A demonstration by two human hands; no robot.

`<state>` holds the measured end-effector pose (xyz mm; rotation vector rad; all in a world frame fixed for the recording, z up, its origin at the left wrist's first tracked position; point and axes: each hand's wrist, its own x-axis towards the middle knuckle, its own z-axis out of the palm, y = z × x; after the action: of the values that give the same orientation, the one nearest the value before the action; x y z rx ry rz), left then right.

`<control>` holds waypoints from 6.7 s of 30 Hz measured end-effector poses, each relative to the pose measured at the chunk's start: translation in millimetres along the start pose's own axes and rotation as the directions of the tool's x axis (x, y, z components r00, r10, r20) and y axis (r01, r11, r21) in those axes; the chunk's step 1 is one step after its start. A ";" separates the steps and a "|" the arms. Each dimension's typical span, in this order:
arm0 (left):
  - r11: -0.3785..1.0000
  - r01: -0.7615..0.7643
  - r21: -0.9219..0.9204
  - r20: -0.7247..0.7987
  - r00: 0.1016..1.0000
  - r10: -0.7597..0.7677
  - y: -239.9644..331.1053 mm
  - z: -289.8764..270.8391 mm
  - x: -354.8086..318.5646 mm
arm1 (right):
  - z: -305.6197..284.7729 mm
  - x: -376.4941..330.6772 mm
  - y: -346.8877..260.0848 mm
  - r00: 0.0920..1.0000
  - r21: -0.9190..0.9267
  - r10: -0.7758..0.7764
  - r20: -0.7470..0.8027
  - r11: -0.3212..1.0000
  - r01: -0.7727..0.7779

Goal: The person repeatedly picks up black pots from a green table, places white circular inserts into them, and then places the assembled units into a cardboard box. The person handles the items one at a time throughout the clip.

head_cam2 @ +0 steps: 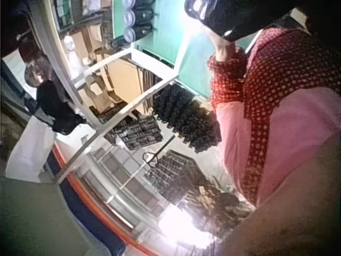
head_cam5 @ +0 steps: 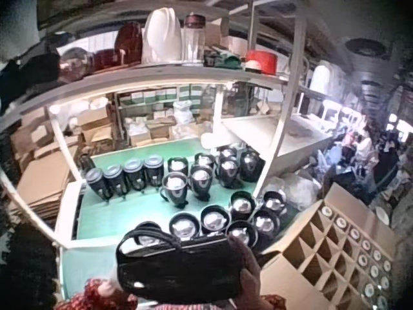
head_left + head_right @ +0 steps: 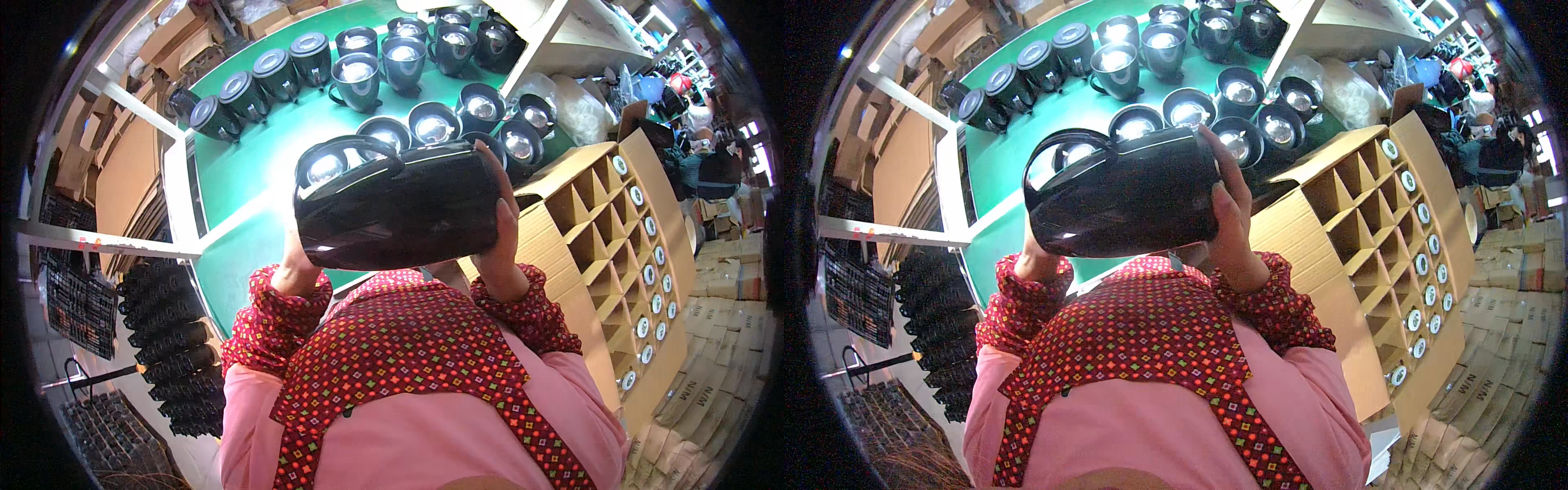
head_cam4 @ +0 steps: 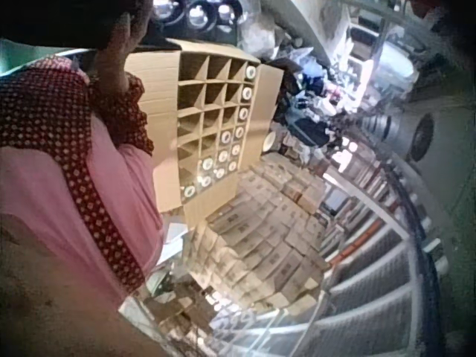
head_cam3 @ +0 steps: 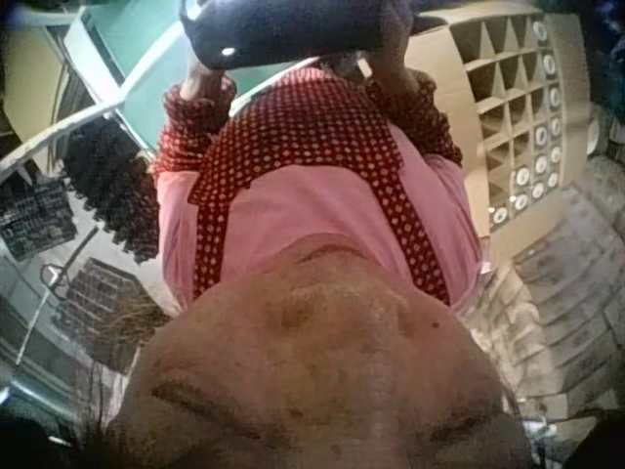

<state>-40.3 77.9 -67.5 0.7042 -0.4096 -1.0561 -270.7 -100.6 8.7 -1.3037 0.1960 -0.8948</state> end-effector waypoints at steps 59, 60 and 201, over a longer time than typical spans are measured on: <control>0.991 -0.125 -0.044 -0.089 0.989 0.121 4.7 27.3 -65.2 | 35.1 18.6 -11.1 0.904 -0.299 -0.068 0.423 0.931 0.210; 0.990 -0.132 -0.059 -0.084 0.988 0.126 3.6 26.3 -66.9 | 47.7 10.7 -17.7 0.926 -0.124 0.148 0.347 0.986 -0.111; -0.202 -0.735 0.647 0.452 0.584 -0.674 -505.2 499.0 443.6 | -1027.0 181.7 -47.5 0.429 -0.519 -0.299 -0.853 0.575 -0.632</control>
<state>-476.2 -636.9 -73.7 1.6186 -2.5760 -0.5854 -781.1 -988.5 -194.1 -1.4006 1.8456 -1.2933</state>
